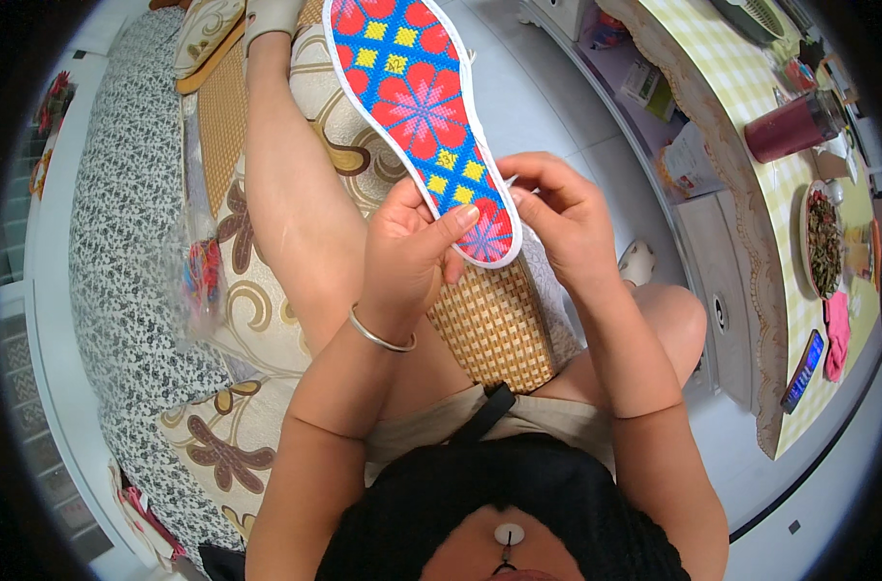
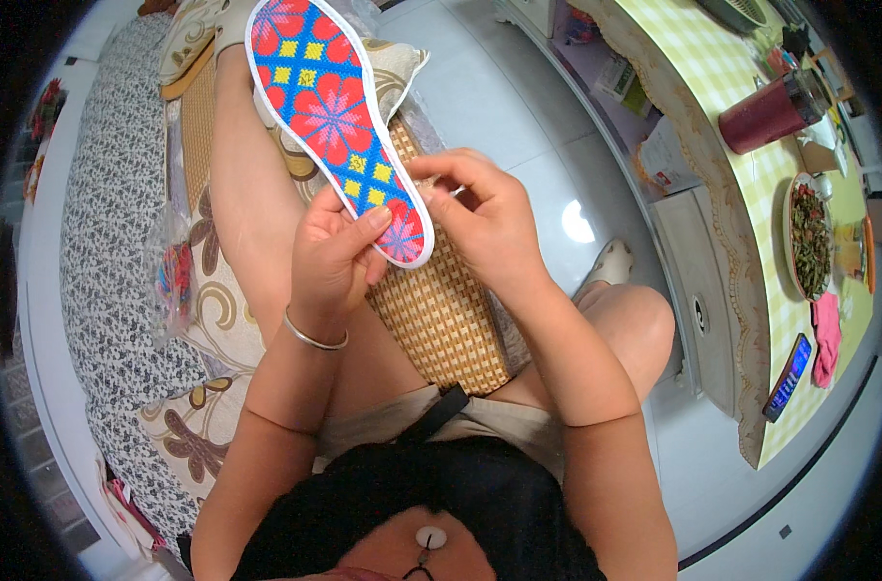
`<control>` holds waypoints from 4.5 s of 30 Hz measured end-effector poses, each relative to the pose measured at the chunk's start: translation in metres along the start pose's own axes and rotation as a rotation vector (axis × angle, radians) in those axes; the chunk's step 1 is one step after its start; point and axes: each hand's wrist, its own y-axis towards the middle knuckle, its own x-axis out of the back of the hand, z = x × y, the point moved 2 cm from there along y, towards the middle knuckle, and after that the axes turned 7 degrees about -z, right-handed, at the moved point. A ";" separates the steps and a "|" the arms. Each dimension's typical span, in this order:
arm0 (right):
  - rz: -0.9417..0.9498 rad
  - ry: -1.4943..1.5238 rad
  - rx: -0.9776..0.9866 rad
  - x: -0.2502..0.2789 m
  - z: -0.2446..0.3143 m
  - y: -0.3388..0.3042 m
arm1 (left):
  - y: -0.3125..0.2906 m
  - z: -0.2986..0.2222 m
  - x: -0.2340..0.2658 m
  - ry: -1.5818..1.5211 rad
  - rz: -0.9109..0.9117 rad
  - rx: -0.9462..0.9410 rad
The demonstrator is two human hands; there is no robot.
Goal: The person is sewing a colorful pattern onto a shoe insole by hand using a needle.
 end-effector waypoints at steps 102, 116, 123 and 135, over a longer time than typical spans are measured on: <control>-0.108 0.002 -0.114 0.004 0.015 -0.008 | 0.005 0.003 -0.001 0.005 -0.040 -0.175; 0.111 0.704 -0.608 -0.004 -0.015 -0.009 | 0.010 0.008 0.004 0.063 0.118 -0.118; 0.041 0.797 -0.551 -0.004 -0.023 -0.014 | 0.009 0.007 0.002 0.046 0.142 -0.115; 0.108 0.873 -0.335 -0.011 0.011 -0.017 | 0.010 0.021 0.001 -0.392 0.328 0.211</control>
